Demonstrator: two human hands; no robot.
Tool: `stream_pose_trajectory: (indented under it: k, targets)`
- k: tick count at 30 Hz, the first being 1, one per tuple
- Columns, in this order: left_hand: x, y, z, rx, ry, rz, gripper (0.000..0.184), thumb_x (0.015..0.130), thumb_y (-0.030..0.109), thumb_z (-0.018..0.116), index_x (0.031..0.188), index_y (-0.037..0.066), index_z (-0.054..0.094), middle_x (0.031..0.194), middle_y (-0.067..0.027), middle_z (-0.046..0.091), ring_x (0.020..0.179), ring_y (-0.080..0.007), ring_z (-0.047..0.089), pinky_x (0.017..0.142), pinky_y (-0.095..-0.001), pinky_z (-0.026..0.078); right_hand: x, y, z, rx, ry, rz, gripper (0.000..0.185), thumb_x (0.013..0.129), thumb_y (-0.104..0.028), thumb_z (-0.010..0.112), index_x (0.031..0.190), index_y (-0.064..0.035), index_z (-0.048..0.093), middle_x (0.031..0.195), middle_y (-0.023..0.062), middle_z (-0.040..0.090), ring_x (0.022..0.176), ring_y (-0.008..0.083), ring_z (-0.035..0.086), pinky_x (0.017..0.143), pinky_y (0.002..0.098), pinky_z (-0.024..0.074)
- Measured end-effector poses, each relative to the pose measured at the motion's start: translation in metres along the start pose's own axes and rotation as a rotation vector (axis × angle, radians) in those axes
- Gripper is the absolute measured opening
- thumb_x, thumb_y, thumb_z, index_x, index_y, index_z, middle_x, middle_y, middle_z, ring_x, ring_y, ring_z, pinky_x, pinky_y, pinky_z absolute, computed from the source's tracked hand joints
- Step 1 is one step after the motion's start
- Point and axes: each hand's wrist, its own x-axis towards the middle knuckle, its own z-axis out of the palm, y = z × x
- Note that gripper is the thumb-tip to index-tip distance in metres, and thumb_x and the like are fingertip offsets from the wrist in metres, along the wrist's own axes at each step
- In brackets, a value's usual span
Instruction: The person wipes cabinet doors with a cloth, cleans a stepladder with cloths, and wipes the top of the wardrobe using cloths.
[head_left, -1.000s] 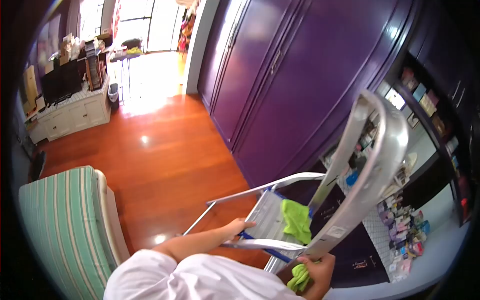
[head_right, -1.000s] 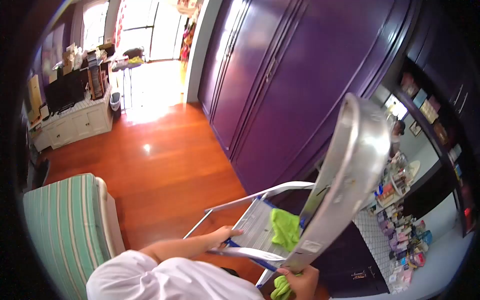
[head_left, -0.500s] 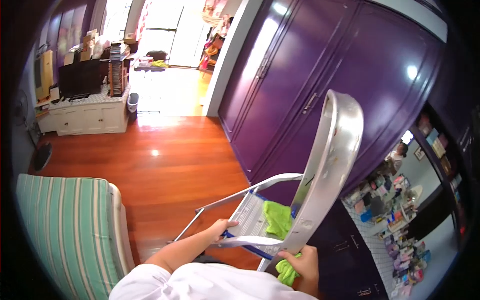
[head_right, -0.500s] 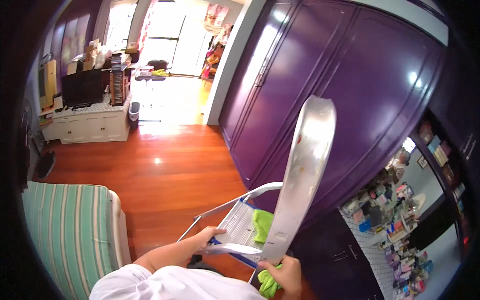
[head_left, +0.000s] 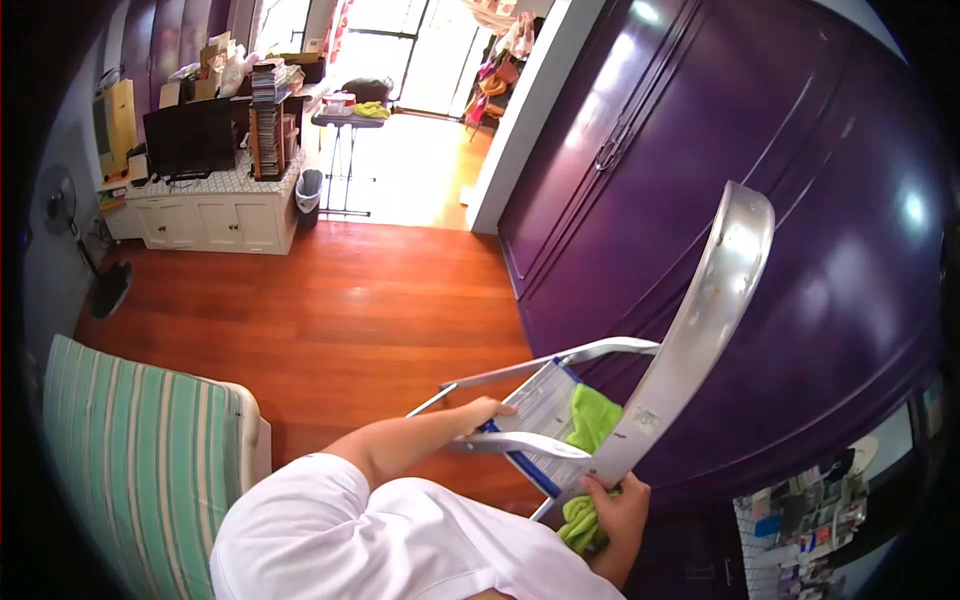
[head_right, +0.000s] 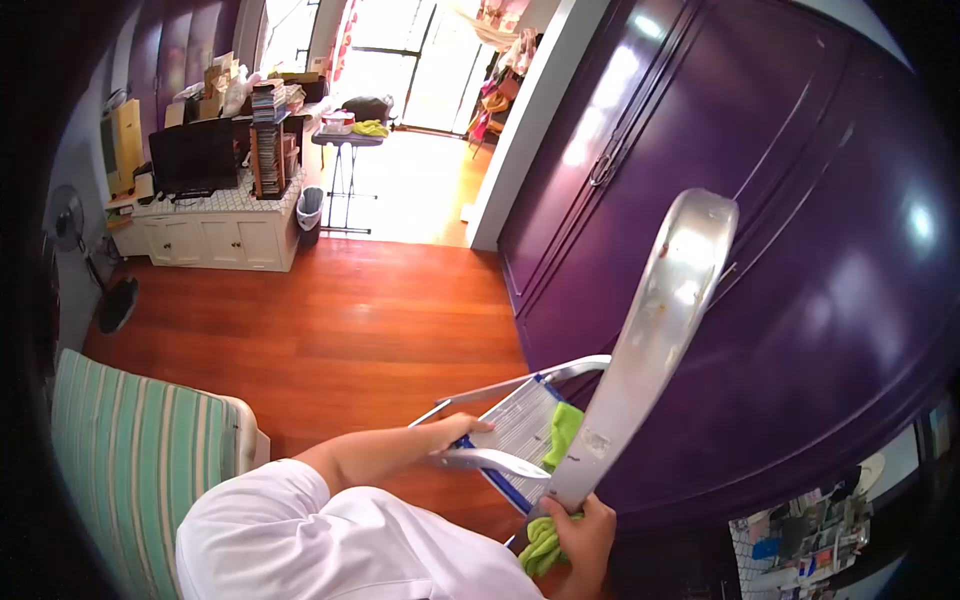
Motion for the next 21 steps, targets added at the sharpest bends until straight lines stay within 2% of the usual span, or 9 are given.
stream_pose_trajectory:
  k: [7, 10, 11, 13, 16, 17, 18, 20, 21]
  targets:
    - [0.003, 0.001, -0.021, 0.055, 0.002, -0.017, 0.038, 0.084, 0.036, 0.064, 0.103, 0.004, 0.065, 0.085, -0.0104, 0.068, 0.056, -0.0169, 0.062, 0.049, -0.0325, 0.047, -0.034, -0.026, 0.032, -0.010, 0.054, 0.014, 0.029, 0.071, -0.025, 0.079, 0.083, -0.0015, 0.066, 0.072, 0.0146, 0.066, 0.066, 0.0290, 0.066, 0.059, 0.0353, 0.0486]
    - [0.015, 0.000, -0.035, 0.049, -0.078, 0.003, 0.036, 0.084, 0.034, 0.064, 0.103, 0.003, 0.066, 0.088, -0.0101, 0.069, 0.060, -0.0179, 0.064, 0.054, -0.0335, 0.048, -0.041, -0.053, 0.038, 0.013, 0.109, 0.079, 0.028, 0.073, -0.024, 0.078, 0.085, -0.0016, 0.066, 0.073, 0.0149, 0.066, 0.068, 0.0293, 0.066, 0.060, 0.0357, 0.0489]
    - [0.018, 0.000, -0.039, 0.085, -0.086, 0.011, 0.047, 0.082, 0.035, 0.067, 0.110, -0.002, 0.064, 0.106, -0.0157, 0.065, 0.088, -0.0224, 0.063, 0.076, -0.0365, 0.046, -0.044, -0.062, 0.041, 0.029, 0.121, 0.098, 0.027, 0.073, -0.024, 0.078, 0.085, -0.0016, 0.066, 0.073, 0.0150, 0.067, 0.068, 0.0294, 0.066, 0.060, 0.0357, 0.0489]
    - [0.039, -0.004, -0.044, 0.145, -0.033, -0.031, 0.049, 0.081, 0.036, 0.067, 0.113, -0.001, 0.063, 0.113, -0.0166, 0.062, 0.103, -0.0264, 0.057, 0.085, -0.0410, 0.042, -0.047, -0.065, 0.052, 0.021, 0.155, 0.080, 0.026, 0.074, -0.022, 0.077, 0.086, -0.0011, 0.066, 0.074, 0.0148, 0.067, 0.070, 0.0277, 0.067, 0.062, 0.0346, 0.0493]
    - [0.044, 0.007, -0.059, 0.248, -0.099, 0.070, 0.050, 0.081, 0.037, 0.067, 0.114, 0.001, 0.063, 0.117, -0.0173, 0.060, 0.112, -0.0296, 0.052, 0.091, -0.0454, 0.038, -0.042, -0.070, 0.075, 0.011, 0.212, 0.048, 0.026, 0.074, -0.020, 0.077, 0.087, -0.0009, 0.066, 0.074, 0.0139, 0.068, 0.069, 0.0251, 0.068, 0.062, 0.0336, 0.0489]
    - [0.033, 0.014, -0.061, 0.308, -0.033, 0.057, 0.050, 0.081, 0.037, 0.067, 0.114, 0.000, 0.063, 0.114, -0.0167, 0.062, 0.103, -0.0272, 0.057, 0.086, -0.0424, 0.042, -0.042, -0.075, 0.085, 0.020, 0.213, 0.073, 0.025, 0.074, -0.020, 0.078, 0.087, -0.0009, 0.067, 0.074, 0.0138, 0.068, 0.068, 0.0248, 0.067, 0.062, 0.0335, 0.0488]
    - [0.032, 0.013, -0.064, 0.165, -0.123, -0.022, 0.050, 0.082, 0.037, 0.067, 0.114, -0.001, 0.063, 0.112, -0.0166, 0.063, 0.098, -0.0264, 0.060, 0.083, -0.0407, 0.044, -0.044, -0.080, 0.089, 0.025, 0.212, 0.110, 0.025, 0.074, -0.020, 0.078, 0.086, -0.0010, 0.067, 0.074, 0.0136, 0.068, 0.068, 0.0246, 0.067, 0.062, 0.0333, 0.0487]
    - [0.037, 0.012, -0.073, 0.086, -0.238, -0.060, 0.042, 0.083, 0.035, 0.065, 0.108, 0.002, 0.063, 0.100, -0.0122, 0.065, 0.079, -0.0219, 0.063, 0.067, -0.0369, 0.048, -0.053, -0.087, 0.096, 0.033, 0.240, 0.144, 0.025, 0.074, -0.020, 0.078, 0.086, -0.0010, 0.067, 0.074, 0.0131, 0.068, 0.067, 0.0237, 0.066, 0.062, 0.0328, 0.0486]
    - [0.041, 0.014, -0.080, 0.147, -0.263, -0.011, 0.034, 0.085, 0.034, 0.063, 0.102, 0.005, 0.063, 0.091, -0.0079, 0.066, 0.065, -0.0182, 0.063, 0.055, -0.0348, 0.049, -0.054, -0.092, 0.103, 0.043, 0.263, 0.137, 0.026, 0.074, -0.021, 0.078, 0.086, -0.0010, 0.066, 0.073, 0.0128, 0.068, 0.066, 0.0230, 0.066, 0.062, 0.0324, 0.0485]
